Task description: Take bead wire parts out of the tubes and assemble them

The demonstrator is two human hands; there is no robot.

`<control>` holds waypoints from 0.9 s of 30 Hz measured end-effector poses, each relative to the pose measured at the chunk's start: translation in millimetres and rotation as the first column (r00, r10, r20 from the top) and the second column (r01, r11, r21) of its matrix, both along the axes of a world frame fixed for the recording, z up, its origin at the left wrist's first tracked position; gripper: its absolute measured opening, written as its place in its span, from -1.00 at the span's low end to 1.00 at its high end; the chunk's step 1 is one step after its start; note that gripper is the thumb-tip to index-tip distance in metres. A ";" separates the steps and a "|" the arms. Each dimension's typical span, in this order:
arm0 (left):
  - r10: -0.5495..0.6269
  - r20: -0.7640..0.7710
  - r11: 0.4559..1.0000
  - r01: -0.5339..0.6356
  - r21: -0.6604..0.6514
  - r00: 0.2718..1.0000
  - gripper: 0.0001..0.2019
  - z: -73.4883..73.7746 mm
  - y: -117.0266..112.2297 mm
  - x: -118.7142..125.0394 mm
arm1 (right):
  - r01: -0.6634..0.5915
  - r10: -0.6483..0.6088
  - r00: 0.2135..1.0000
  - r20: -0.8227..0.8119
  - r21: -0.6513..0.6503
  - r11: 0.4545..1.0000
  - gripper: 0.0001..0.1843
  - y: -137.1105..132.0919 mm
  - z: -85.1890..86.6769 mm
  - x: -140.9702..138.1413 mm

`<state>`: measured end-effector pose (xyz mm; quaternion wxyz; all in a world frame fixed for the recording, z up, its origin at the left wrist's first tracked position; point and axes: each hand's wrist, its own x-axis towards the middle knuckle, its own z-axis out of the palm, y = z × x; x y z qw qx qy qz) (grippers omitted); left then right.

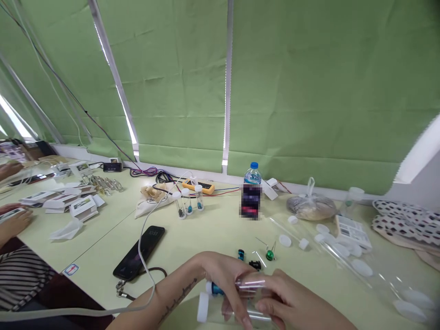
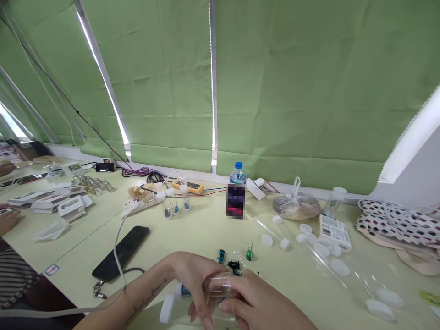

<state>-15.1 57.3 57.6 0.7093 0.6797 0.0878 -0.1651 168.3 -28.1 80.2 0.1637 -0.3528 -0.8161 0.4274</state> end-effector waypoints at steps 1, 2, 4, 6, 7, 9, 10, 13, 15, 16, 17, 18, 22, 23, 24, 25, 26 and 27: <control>0.000 -0.014 1.000 -0.001 -0.015 1.000 -0.59 -0.2 1.4 0.9 | 0.008 -0.009 1.000 0.017 0.101 0.995 -0.67 -0.5 -0.5 0.9; -0.005 -0.039 1.000 0.004 -0.025 0.999 -0.60 -0.2 2.9 1.5 | 0.009 -0.015 1.000 0.024 0.211 0.977 -0.67 -0.8 -2.4 2.9; -0.033 -0.106 0.999 0.032 -0.015 0.994 -0.62 0.9 5.6 0.9 | 0.013 -0.023 1.000 0.018 0.425 0.905 -0.71 -0.6 -10.2 10.3; -0.048 -0.164 0.995 0.062 0.079 0.985 -0.63 4.2 6.6 -3.3 | 0.050 -0.050 0.999 -0.017 0.573 0.818 -0.75 0.1 -21.3 21.4; -0.025 -0.182 0.981 0.058 0.182 0.983 -0.62 6.9 5.9 -6.7 | 0.090 -0.078 0.996 -0.047 0.612 0.786 -0.76 0.5 -26.8 27.5; 0.094 -0.193 0.869 0.014 0.494 0.977 -0.59 13.7 1.3 -15.2 | 0.148 -0.123 0.989 -0.084 0.624 0.768 -0.71 0.5 -36.2 39.5; 0.183 -0.175 0.739 -0.018 0.673 0.967 -0.55 17.4 -2.8 -19.5 | 0.172 -0.142 0.985 -0.098 0.610 0.773 -0.71 0.2 -39.9 45.1; 0.350 -0.115 0.236 0.032 0.971 0.930 -0.45 25.5 -19.6 -26.5 | 0.228 -0.196 0.973 -0.118 0.587 0.777 -0.76 -1.3 -51.0 60.1; 0.423 -0.178 0.078 0.159 0.984 0.889 -0.54 25.5 -31.1 -24.2 | 0.243 -0.238 0.967 -0.097 0.643 0.726 -0.77 -2.0 -60.7 68.6; 0.460 -0.201 0.034 0.209 0.977 0.865 -0.58 23.6 -35.9 -21.2 | 0.234 -0.257 0.964 -0.072 0.694 0.681 -0.77 -2.2 -66.2 72.2; 0.484 -0.216 0.017 0.238 0.971 0.848 -0.60 20.7 -39.8 -17.6 | 0.219 -0.278 0.959 -0.046 0.741 0.635 -0.76 -2.3 -71.7 75.2; 0.505 -0.224 0.004 0.258 0.966 0.833 -0.62 17.2 -42.8 -13.6 | 0.205 -0.299 0.954 -0.022 0.775 0.597 -0.75 -2.4 -76.8 77.2; 0.563 -0.209 -0.048 0.284 0.958 0.799 -0.66 3.7 -48.0 -2.5 | 0.169 -0.347 0.936 0.050 0.803 0.571 -0.71 -3.3 -89.1 77.0; 0.576 -0.201 -0.057 0.284 0.957 0.792 -0.67 2.0 -47.7 -1.9 | 0.162 -0.357 0.932 0.068 0.802 0.575 -0.70 -3.4 -90.1 75.8; 0.588 -0.192 -0.062 0.281 0.958 0.786 -0.68 1.4 -46.7 -2.1 | 0.154 -0.364 0.927 0.086 0.800 0.580 -0.70 -3.5 -90.6 74.7; 0.598 -0.181 -0.065 0.272 0.960 0.780 -0.68 1.9 -44.9 -3.3 | 0.143 -0.368 0.924 0.104 0.797 0.587 -0.71 -3.5 -90.6 74.0; 0.607 -0.167 -0.065 0.258 0.964 0.777 -0.68 3.6 -42.2 -5.4 | 0.132 -0.368 0.922 0.121 0.795 0.593 -0.73 -3.5 -90.5 73.8; 0.613 -0.148 -0.064 0.235 0.970 0.776 -0.67 6.6 -38.9 -8.1 | 0.121 -0.367 0.920 0.136 0.794 0.596 -0.75 -3.8 -90.1 74.0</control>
